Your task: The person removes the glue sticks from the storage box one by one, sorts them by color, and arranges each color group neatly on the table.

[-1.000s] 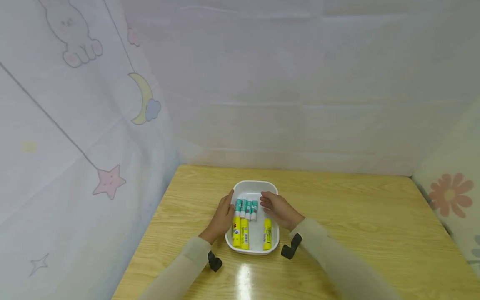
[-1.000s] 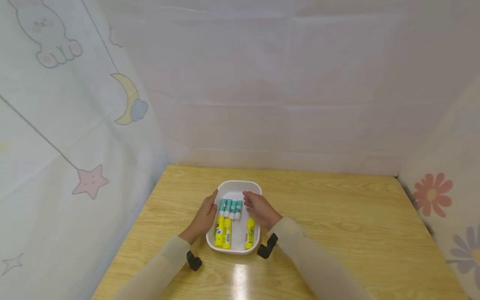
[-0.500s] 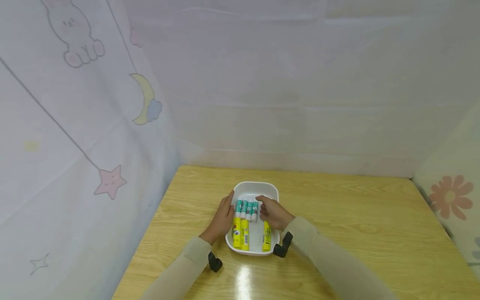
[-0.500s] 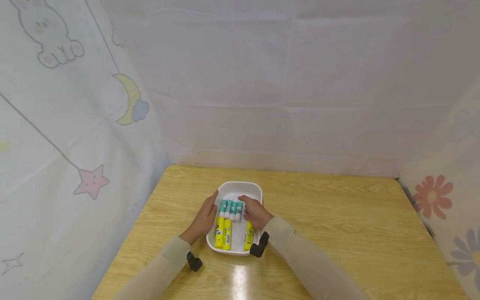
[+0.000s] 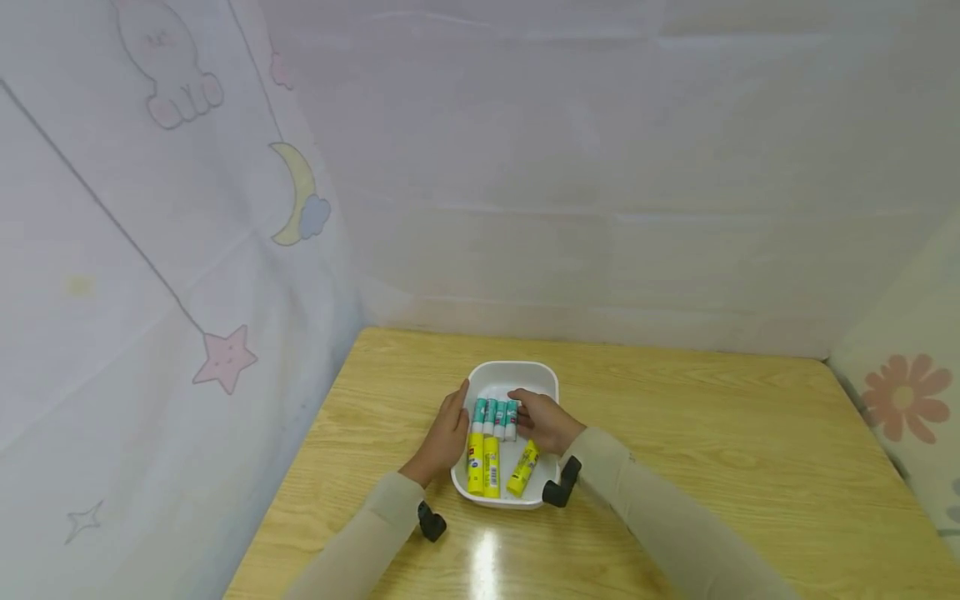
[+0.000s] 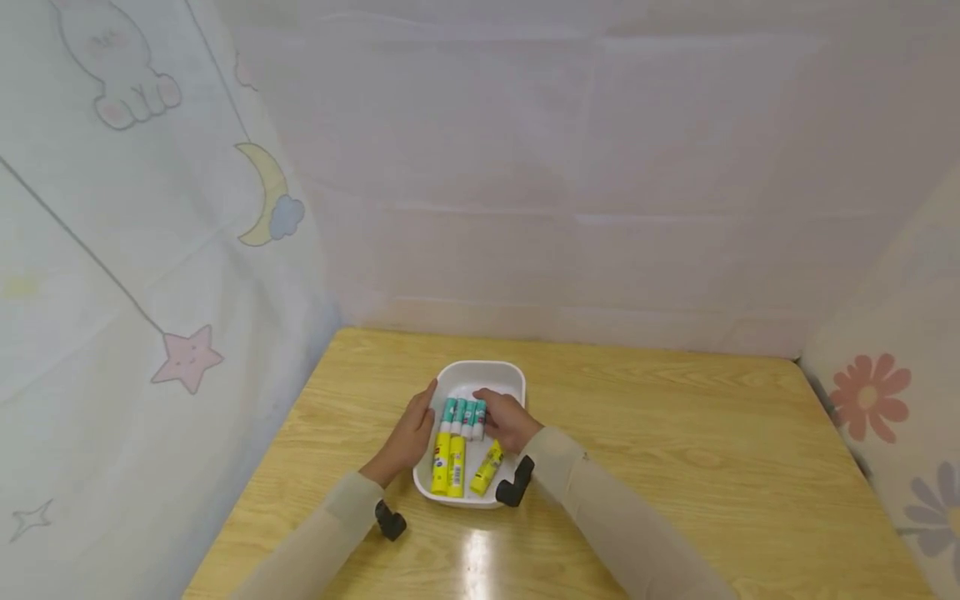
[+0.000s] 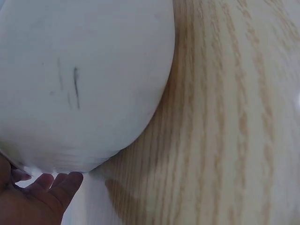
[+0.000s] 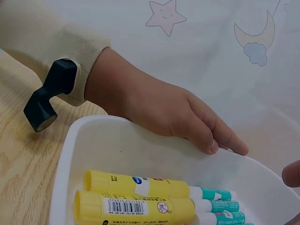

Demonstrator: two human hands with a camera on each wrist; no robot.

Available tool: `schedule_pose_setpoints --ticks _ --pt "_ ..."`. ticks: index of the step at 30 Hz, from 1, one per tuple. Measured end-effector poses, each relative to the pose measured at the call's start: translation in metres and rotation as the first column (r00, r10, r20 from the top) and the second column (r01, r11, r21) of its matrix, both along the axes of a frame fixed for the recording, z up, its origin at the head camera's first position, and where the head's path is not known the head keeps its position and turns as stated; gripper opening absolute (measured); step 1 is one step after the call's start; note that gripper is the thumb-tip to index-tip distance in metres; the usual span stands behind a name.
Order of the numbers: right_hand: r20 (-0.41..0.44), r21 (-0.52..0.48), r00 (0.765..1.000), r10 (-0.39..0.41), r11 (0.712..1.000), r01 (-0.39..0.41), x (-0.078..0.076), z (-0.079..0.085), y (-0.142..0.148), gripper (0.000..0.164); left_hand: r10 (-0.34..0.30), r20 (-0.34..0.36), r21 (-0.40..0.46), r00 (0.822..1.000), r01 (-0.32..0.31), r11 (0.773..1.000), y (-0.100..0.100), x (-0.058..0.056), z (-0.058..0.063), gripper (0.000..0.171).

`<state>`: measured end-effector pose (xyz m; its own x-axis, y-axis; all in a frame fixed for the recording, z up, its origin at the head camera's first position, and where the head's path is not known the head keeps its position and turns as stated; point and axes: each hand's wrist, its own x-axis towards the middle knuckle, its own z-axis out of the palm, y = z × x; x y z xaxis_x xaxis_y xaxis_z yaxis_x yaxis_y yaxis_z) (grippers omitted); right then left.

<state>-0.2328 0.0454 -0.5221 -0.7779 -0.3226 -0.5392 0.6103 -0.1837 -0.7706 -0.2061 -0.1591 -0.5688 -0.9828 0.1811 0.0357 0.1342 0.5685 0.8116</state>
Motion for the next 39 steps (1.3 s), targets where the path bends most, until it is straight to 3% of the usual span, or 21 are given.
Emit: schedule_pose_setpoints --ticks 9,18,26,39 --pt "-0.013 0.168 1.000 -0.001 0.986 0.003 -0.002 -0.004 -0.007 0.039 -0.017 -0.010 -0.001 1.000 0.017 1.000 0.002 0.000 0.001 0.054" --pt "-0.114 0.358 0.991 0.063 0.934 -0.018 -0.008 -0.010 -0.011 0.023 -0.026 -0.039 0.013 0.999 0.026 1.000 0.003 0.000 0.000 0.054" --pt "-0.120 0.380 0.993 0.012 0.924 0.035 -0.012 -0.018 -0.015 0.055 -0.017 -0.035 0.008 0.999 0.018 1.000 0.003 -0.001 0.000 0.054" --pt "-0.140 0.476 0.990 0.014 0.878 0.055 -0.013 -0.020 -0.018 0.051 -0.004 -0.016 0.023 1.000 0.004 1.000 0.004 -0.001 -0.001 0.053"
